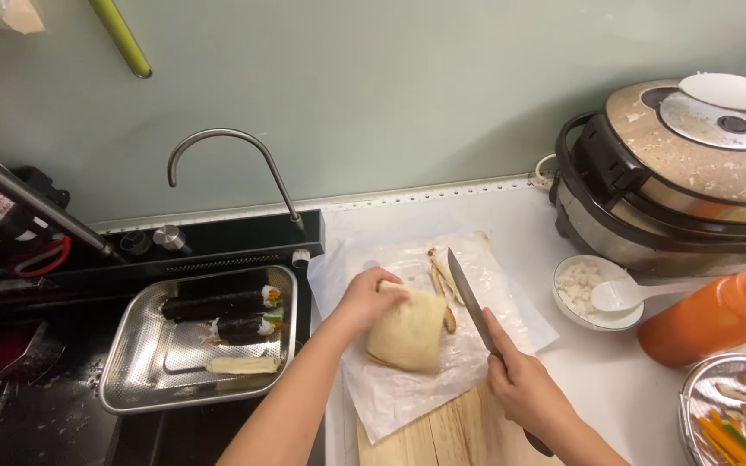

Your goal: Making a sushi-style bread roll by trimming crusts, applying sauces, adding filling, and rolling it with plastic wrap.

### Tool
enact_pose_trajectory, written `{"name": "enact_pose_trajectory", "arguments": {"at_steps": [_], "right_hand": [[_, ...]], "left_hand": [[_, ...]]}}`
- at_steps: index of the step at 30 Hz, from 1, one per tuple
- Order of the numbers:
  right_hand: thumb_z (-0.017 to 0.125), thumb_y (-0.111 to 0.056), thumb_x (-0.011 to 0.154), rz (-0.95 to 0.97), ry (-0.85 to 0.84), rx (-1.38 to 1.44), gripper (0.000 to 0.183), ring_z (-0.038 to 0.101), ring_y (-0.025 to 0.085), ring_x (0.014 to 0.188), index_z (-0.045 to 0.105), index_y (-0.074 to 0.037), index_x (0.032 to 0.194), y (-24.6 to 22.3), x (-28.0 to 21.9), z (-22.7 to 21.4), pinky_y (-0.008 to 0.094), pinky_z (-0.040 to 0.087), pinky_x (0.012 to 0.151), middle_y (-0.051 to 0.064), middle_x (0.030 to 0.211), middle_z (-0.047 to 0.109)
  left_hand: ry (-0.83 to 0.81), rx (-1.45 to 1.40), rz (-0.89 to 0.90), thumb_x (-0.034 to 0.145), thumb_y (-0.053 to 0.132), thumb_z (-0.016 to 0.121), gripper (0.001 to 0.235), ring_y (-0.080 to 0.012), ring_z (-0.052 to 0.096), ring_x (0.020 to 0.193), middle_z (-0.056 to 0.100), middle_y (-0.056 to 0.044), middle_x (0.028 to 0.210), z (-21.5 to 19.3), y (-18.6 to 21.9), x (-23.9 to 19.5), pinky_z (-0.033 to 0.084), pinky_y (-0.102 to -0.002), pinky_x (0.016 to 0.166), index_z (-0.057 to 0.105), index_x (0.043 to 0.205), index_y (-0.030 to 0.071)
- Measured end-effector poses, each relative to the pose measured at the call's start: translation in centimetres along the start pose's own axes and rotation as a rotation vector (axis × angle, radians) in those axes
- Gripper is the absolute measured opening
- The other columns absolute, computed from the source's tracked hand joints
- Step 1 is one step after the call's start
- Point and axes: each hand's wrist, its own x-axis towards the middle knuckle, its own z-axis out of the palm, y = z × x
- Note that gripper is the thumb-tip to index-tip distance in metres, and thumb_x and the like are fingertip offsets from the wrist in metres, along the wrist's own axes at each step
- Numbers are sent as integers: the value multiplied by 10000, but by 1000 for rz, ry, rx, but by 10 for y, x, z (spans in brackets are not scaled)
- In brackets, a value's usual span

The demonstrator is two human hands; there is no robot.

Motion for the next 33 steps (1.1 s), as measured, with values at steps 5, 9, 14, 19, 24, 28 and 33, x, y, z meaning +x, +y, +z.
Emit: {"name": "enact_pose_trajectory", "arguments": {"at_steps": [5, 9, 14, 19, 24, 28, 33], "right_hand": [[510, -188, 961, -30, -22, 1, 756, 691, 319, 692, 199, -387, 1621, -4, 7, 3, 420, 561, 770, 214, 772, 731], [499, -193, 953, -126, -32, -126, 765, 727, 363, 793, 177, -365, 1625, -9, 13, 10, 461, 530, 803, 227, 830, 738], [499, -170, 935, -266, -16, -218, 804, 709, 407, 897, 171, -319, 1654, -7, 31, 28, 506, 516, 820, 213, 971, 730], [512, -170, 929, -264, -7, -232, 830, 703, 398, 902, 137, -271, 1663, -7, 31, 39, 510, 521, 829, 217, 946, 724], [503, -139, 911, -326, 34, -348, 827, 696, 408, 865, 149, -173, 1657, -10, 33, 45, 520, 530, 812, 215, 947, 713], [499, -144, 914, -270, -32, -378, 789, 697, 407, 865, 129, -136, 1610, -23, 41, 43, 513, 533, 825, 229, 924, 708], [498, -178, 938, -283, -36, -402, 776, 695, 427, 855, 124, -109, 1615, -25, 53, 46, 520, 528, 832, 253, 876, 711]], "left_hand": [[219, 394, 17, 816, 338, 797, 614, -335, 444, 1344, 475, -184, 1442, 4, 36, -47, 375, -445, 1118, 568, 1347, 132], [-96, 821, 169, 861, 521, 700, 1018, -313, -76, 1546, -32, -186, 1674, 16, 70, -74, -35, -529, 1233, 157, 1575, 38], [-131, 905, 252, 921, 572, 581, 1029, -320, -87, 1581, -34, -211, 1697, 30, 42, -64, -61, -515, 1248, 84, 1592, -29], [-157, 987, 258, 938, 616, 504, 1025, -310, -99, 1575, -59, -199, 1698, 34, 39, -60, -82, -542, 1228, 45, 1591, -28], [-196, 1060, 218, 945, 605, 479, 1000, -297, -105, 1570, -76, -145, 1707, 33, 46, -62, -84, -550, 1228, 0, 1609, 31], [-204, 1093, 200, 952, 592, 477, 995, -293, -103, 1573, -74, -138, 1711, 34, 50, -62, -77, -558, 1227, -11, 1613, 31], [-240, 1148, 147, 953, 597, 460, 989, -295, -103, 1574, -68, -134, 1713, 34, 58, -62, -71, -573, 1229, -10, 1620, 37]]}}
